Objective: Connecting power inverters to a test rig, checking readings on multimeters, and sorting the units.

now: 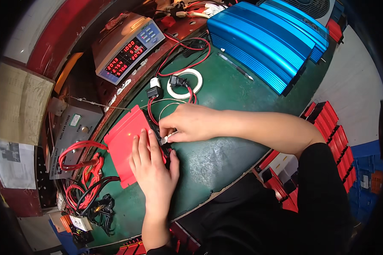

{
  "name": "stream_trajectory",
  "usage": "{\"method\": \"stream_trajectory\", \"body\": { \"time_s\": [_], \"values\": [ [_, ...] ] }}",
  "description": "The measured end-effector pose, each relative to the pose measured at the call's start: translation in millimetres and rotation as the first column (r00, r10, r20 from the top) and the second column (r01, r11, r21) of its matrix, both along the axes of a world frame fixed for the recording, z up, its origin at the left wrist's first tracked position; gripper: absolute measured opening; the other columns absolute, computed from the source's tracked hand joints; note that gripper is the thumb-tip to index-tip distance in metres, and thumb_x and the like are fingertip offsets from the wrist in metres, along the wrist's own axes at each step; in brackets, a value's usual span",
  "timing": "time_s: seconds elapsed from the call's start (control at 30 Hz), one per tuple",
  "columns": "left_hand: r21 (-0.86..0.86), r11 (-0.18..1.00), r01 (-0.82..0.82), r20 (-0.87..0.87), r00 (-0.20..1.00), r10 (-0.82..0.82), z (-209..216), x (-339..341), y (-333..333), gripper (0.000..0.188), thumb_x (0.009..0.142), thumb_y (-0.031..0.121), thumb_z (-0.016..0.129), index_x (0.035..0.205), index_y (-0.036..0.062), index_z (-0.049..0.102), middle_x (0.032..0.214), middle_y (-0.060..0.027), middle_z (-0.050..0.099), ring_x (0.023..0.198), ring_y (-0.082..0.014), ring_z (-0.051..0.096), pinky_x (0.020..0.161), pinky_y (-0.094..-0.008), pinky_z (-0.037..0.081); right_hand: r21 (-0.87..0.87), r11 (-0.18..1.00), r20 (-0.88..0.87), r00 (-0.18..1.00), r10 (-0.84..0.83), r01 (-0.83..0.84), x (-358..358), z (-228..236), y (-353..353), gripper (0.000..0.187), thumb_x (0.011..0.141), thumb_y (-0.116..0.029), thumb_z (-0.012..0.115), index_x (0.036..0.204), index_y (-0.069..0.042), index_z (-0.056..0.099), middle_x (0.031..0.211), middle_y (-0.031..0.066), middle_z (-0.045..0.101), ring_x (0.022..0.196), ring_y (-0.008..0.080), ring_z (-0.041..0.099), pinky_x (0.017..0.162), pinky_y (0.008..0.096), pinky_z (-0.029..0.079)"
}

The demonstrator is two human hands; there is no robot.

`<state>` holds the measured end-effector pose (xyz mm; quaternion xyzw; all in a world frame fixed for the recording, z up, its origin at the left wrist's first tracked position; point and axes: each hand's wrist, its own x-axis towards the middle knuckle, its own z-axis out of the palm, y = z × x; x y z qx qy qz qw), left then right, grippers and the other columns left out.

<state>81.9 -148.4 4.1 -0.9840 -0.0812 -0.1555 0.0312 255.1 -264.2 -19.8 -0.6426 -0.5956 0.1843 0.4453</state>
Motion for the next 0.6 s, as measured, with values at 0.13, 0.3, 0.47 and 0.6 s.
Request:
{"method": "stream_trajectory", "body": {
  "time_s": [0.13,0.3,0.47,0.6],
  "values": [
    [-0.004,1.0,-0.006,-0.015,1.0,0.006,2.5,1.6,-2.2,0.068,0.083,0.026,0.066,0.142,0.0001,0.044,0.145,-0.0187,0.047,0.135,-0.0376,0.042,0.107,-0.0518,0.033,0.022,1.0,-0.037,0.999,-0.01,0.01,-1.5,-1.0,2.3,0.016,0.081,-0.016,0.071,0.089,-0.003,0.066,0.084,0.0128,0.072,0.082,0.0308,0.07,0.074,0.0413,0.054],
    [0.002,0.999,0.048,-0.012,0.999,-0.048,0.3,4.4,0.0,0.068,0.083,0.027,0.065,0.142,-0.0005,0.045,0.145,-0.0199,0.047,0.136,-0.0378,0.042,0.108,-0.0507,0.034,0.066,0.997,-0.04,0.999,-0.034,0.037,-7.9,-13.0,4.7,0.02,0.085,-0.018,0.07,0.099,-0.005,0.064,0.088,0.0122,0.073,0.077,0.028,0.072,0.068,0.0388,0.056],
    [-0.005,1.0,-0.005,0.082,0.997,0.005,-5.4,5.2,-0.7,0.064,0.082,0.025,0.068,0.138,0.0,0.05,0.144,-0.0167,0.05,0.134,-0.0339,0.047,0.106,-0.0464,0.036,0.083,0.996,0.111,0.993,-0.032,0.023,-7.2,-7.8,4.3,0.02,0.086,-0.022,0.068,0.099,-0.008,0.063,0.085,0.0121,0.071,0.076,0.032,0.069,0.067,0.0429,0.054],
    [0.017,1.0,0.009,0.159,0.987,-0.012,-8.7,6.6,2.2,0.055,0.083,0.021,0.066,0.134,0.0019,0.056,0.14,-0.0163,0.055,0.129,-0.0334,0.053,0.104,-0.0448,0.039,0.139,0.99,0.254,0.965,-0.061,0.026,-3.1,-6.0,3.1,0.019,0.087,-0.026,0.067,0.095,-0.009,0.062,0.081,0.0123,0.068,0.074,0.0343,0.067,0.064,0.045,0.052]
  ]
}}
